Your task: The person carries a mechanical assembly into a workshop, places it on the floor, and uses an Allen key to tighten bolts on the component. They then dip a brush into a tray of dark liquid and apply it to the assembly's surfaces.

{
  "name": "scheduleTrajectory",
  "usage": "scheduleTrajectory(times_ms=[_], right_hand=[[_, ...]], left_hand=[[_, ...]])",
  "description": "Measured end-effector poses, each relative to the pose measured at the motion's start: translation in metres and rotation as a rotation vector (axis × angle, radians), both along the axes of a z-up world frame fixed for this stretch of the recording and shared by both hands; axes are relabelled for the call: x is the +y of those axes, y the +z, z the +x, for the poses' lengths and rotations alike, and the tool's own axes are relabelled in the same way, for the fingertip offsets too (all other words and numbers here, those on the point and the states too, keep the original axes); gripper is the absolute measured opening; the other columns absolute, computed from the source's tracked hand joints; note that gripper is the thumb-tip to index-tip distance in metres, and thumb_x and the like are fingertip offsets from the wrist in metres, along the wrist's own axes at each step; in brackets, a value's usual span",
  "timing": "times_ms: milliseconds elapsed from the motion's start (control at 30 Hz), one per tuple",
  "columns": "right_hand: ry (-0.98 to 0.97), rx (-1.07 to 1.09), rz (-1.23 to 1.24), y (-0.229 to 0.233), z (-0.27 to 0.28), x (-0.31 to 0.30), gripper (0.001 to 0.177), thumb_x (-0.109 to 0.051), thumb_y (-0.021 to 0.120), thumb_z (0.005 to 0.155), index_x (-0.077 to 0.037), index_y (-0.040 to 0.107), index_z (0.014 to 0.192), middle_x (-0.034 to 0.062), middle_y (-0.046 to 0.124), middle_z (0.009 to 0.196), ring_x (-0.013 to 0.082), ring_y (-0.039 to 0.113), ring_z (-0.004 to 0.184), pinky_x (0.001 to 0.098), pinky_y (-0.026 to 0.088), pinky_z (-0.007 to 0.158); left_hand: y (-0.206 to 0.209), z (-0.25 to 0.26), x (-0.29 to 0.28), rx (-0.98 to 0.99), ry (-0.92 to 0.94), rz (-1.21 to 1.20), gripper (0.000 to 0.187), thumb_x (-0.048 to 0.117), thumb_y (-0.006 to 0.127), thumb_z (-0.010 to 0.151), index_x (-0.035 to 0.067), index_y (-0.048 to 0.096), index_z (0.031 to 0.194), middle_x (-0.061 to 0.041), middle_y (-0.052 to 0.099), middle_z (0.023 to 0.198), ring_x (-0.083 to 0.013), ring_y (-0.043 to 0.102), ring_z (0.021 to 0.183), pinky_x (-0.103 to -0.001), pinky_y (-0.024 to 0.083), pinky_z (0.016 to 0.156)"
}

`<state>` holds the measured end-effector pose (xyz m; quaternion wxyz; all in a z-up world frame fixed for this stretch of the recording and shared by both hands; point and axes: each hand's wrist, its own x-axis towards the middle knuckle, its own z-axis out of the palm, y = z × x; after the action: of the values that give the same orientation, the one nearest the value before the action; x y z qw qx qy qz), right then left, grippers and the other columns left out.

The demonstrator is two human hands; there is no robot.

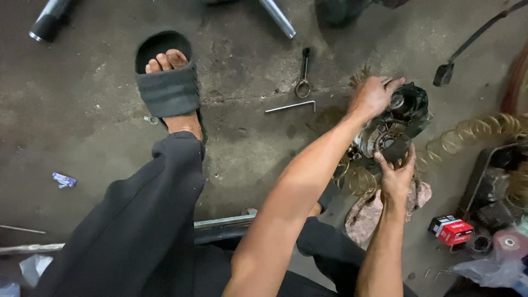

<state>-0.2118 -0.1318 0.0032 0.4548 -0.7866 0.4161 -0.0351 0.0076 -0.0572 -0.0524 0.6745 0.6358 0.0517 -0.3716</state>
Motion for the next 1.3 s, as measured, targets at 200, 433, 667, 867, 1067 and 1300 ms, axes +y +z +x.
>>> scheduleTrajectory(times_ms=[200,433,667,867,1067,1300], right_hand=[[0.04,-0.065,-0.026,-0.008,-0.009,-0.012,0.1,0.001,0.087,0.094,-0.004,0.015,0.163,0.0411,0.028,0.156,0.0609,0.033,0.143,0.0646,0.037,0.114],[0.065,-0.06,-0.026,-0.005,-0.005,-0.008,0.102,-0.001,0.088,0.092,-0.002,0.014,0.163,0.0416,0.029,0.155,0.0606,0.036,0.142,0.0644,0.039,0.113],[0.032,-0.064,-0.022,-0.015,-0.012,-0.015,0.102,-0.001,0.089,0.094,-0.006,0.014,0.164,0.0377,0.029,0.157,0.0563,0.036,0.144,0.0641,0.038,0.116],[0.061,-0.032,-0.026,-0.009,-0.007,-0.014,0.103,0.004,0.087,0.094,-0.009,0.012,0.162,0.0351,0.032,0.157,0.0599,0.038,0.143,0.0706,0.026,0.116],[0.149,-0.104,0.0,-0.025,-0.024,-0.036,0.098,0.009,0.084,0.096,-0.011,0.015,0.163,0.0271,0.036,0.158,0.05,0.043,0.144,0.0589,0.033,0.118],[0.105,-0.06,0.026,0.003,-0.002,-0.009,0.083,-0.005,0.078,0.095,-0.009,0.024,0.158,0.0249,0.034,0.162,0.0339,0.042,0.146,0.0451,0.044,0.116]], left_hand=[[0.035,0.008,0.036,0.046,0.043,-0.121,0.051,0.051,0.054,0.09,0.007,0.074,0.075,-0.014,0.074,0.061,-0.0309,0.077,0.064,-0.044,0.061,0.065],[0.022,0.013,0.025,0.074,-0.034,-0.04,0.046,0.049,0.054,0.09,0.01,0.078,0.087,-0.012,0.078,0.068,-0.0344,0.08,0.079,-0.046,0.061,0.08],[-0.008,-0.042,0.025,-0.012,-0.405,-0.058,0.059,0.061,0.058,0.088,0.009,0.081,0.105,-0.021,0.081,0.098,-0.042,0.076,0.106,-0.053,0.059,0.098],[0.042,-0.056,0.053,-0.156,-0.408,0.054,0.046,0.045,0.053,0.097,0.012,0.074,0.123,-0.017,0.078,0.122,-0.0433,0.07,0.123,-0.06,0.056,0.103],[0.042,-0.047,0.051,-0.265,-0.486,0.088,0.046,0.047,0.048,0.097,0.018,0.071,0.125,-0.021,0.077,0.122,-0.0432,0.072,0.12,-0.061,0.058,0.1],[0.034,-0.053,0.056,-0.17,-0.958,0.163,0.04,0.043,0.063,0.095,0.01,0.069,0.117,-0.017,0.072,0.124,-0.0369,0.072,0.107,-0.049,0.057,0.085]])
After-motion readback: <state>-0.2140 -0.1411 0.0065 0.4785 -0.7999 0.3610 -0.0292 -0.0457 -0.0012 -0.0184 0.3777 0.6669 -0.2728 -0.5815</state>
